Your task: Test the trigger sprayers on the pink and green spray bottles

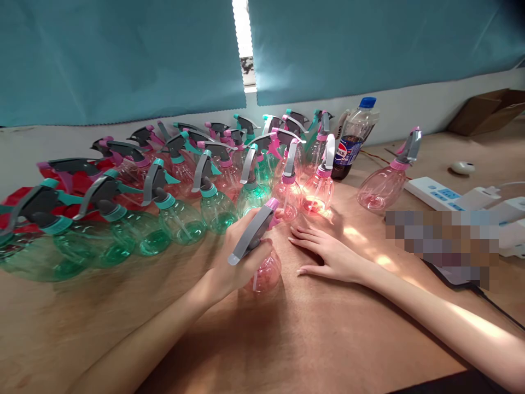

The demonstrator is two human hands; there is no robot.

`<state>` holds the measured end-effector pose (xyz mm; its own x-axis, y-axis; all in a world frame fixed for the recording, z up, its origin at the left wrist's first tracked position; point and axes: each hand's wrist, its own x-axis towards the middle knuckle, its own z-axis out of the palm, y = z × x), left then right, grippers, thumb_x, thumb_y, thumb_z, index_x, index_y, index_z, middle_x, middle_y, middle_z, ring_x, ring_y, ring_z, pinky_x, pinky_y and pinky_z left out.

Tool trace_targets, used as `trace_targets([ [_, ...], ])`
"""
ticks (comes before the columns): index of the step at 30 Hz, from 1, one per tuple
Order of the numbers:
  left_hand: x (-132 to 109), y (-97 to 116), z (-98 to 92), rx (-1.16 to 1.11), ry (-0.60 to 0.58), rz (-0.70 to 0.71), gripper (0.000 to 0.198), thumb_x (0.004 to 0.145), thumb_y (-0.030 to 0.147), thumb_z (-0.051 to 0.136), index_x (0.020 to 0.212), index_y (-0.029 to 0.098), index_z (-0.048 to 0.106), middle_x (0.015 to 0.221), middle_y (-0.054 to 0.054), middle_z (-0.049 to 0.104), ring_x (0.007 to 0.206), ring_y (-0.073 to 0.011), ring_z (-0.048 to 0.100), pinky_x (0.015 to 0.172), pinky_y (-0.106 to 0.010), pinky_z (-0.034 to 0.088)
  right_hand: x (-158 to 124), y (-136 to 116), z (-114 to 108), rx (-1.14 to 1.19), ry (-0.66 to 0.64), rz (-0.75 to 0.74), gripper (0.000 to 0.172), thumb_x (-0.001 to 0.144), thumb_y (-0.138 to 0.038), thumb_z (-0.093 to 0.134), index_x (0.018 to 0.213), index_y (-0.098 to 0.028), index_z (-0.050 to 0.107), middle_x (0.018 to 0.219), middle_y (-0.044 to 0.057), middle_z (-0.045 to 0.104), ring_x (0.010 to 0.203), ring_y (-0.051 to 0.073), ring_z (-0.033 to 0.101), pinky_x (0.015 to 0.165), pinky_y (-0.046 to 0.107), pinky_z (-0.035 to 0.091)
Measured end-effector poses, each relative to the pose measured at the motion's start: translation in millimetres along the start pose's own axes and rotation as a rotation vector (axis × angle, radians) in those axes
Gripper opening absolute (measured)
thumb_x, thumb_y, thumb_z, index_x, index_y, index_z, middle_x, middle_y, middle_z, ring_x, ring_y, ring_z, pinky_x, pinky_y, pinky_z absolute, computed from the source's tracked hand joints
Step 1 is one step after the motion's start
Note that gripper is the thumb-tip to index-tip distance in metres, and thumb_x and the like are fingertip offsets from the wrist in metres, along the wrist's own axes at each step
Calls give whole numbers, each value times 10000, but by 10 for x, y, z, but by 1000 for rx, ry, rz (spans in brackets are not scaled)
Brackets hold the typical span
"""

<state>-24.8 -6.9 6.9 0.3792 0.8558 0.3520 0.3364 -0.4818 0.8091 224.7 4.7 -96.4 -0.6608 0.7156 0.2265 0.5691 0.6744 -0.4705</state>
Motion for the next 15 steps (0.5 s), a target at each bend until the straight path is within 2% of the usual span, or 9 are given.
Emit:
trace_targets([
  [4, -5, -6, -4, -15, 11, 19, 98, 803, 175, 522, 893, 207, 546, 732, 8, 524, 612, -149, 476, 620, -294, 431, -8, -3, -7, 5, -4, 12, 739, 872, -606, 621, 1460, -179, 485, 1550, 152, 408, 1442, 342, 356, 1169, 569, 314],
  [8, -13, 3, 4, -55, 11, 23, 139, 802, 154, 522, 928, 202, 557, 749, 15, 525, 637, -139, 496, 741, -313, 509, -26, -4, 1, 3, 3, 14, 741, 877, -604, 616, 1472, -188, 470, 1555, 142, 403, 1450, 340, 340, 1176, 570, 302],
  [10, -17, 6, 8, -67, 11, 33, 168, 792, 140, 514, 943, 199, 556, 761, 17, 516, 651, -133, 493, 774, -311, 520, -39, 2, 19, -2, 2, 17, 740, 879, -605, 612, 1476, -193, 466, 1551, 140, 411, 1451, 341, 337, 1178, 574, 296],
  [15, -21, -7, 17, -75, 8, 31, 143, 802, 132, 497, 919, 210, 527, 711, 42, 441, 613, -118, 431, 733, -288, 511, -56, 13, 59, 0, 5, 35, 722, 882, -602, 609, 1473, -211, 472, 1559, 124, 401, 1457, 347, 321, 1176, 584, 295],
])
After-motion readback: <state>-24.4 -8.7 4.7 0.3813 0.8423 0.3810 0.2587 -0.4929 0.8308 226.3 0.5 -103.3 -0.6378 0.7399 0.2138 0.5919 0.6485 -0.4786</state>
